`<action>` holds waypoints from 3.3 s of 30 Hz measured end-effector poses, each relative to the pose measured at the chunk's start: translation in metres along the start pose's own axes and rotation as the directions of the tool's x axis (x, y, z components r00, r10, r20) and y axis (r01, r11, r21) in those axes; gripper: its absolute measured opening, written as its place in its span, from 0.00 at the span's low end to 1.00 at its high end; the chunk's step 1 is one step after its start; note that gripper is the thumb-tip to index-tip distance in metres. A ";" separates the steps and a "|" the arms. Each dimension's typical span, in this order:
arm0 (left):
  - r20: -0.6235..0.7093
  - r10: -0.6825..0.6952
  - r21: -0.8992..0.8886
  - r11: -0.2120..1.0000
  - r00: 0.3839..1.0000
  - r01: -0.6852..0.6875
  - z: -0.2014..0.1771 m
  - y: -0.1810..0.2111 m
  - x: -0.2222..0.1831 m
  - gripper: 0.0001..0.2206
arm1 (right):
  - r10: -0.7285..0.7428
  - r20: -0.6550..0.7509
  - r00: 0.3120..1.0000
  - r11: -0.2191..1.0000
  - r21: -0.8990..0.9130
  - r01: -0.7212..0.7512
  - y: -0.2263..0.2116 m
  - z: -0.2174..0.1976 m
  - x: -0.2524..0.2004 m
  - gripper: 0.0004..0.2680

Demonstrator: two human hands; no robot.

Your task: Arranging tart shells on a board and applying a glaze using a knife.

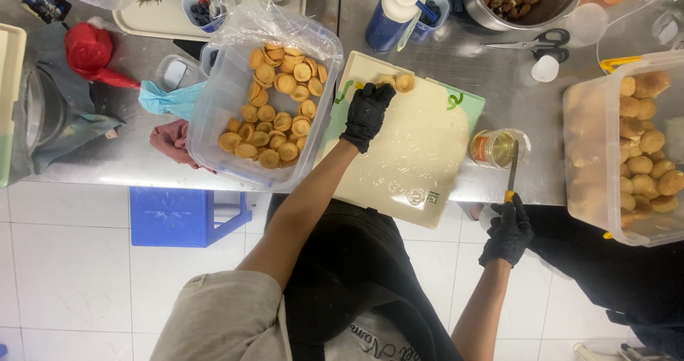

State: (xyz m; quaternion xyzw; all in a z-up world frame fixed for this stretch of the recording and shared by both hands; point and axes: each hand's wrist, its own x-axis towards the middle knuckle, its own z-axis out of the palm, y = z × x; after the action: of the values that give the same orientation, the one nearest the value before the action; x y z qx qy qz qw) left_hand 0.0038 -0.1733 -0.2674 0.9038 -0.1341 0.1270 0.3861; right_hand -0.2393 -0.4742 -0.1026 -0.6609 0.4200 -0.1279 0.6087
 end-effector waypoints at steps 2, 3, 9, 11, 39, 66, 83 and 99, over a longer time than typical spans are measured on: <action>-0.040 0.145 0.061 0.988 0.989 -0.143 -0.012 0.010 0.003 0.18 | 0.040 -0.028 0.999 0.999 -0.018 -0.041 -0.006 0.002 -0.002 0.13; -0.040 0.146 0.061 0.988 0.988 -0.144 -0.011 0.012 0.004 0.18 | 0.040 -0.028 0.999 0.999 -0.017 -0.040 -0.004 0.001 0.000 0.13; 0.041 0.017 0.113 0.993 0.999 -0.021 0.002 0.013 -0.002 0.19 | 0.024 0.034 0.999 0.995 -0.094 -0.020 -0.020 0.001 0.005 0.13; -0.065 0.142 0.191 0.973 0.988 -0.127 -0.006 0.021 -0.005 0.28 | 0.050 0.029 0.998 0.991 -0.128 -0.046 -0.026 0.001 0.009 0.12; 0.514 -0.164 -0.653 0.562 0.842 0.508 -0.268 0.043 0.026 0.13 | 0.105 0.160 0.982 0.773 0.608 -0.182 0.025 0.002 -0.013 0.13; 0.739 -0.440 -0.546 0.053 0.510 0.836 -0.103 0.115 -0.043 0.15 | -0.481 0.429 0.765 0.614 -0.458 0.643 -0.051 0.094 -0.116 0.08; -0.020 -0.014 -0.145 0.989 1.000 0.011 -0.085 0.040 -0.094 0.03 | 0.101 0.429 0.898 0.993 0.014 -0.118 0.002 0.104 -0.084 0.16; -0.166 -0.085 0.304 0.943 0.982 0.133 -0.002 -0.015 -0.016 0.06 | 0.168 0.413 0.895 0.974 0.073 -0.216 0.013 0.083 -0.087 0.16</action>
State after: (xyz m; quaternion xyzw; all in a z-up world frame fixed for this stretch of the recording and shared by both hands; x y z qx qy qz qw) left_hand -0.0061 -0.1595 -0.2812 0.9475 -0.0322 0.1930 0.2529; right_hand -0.2416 -0.3532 -0.1037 -0.5915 0.3400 0.0478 0.7295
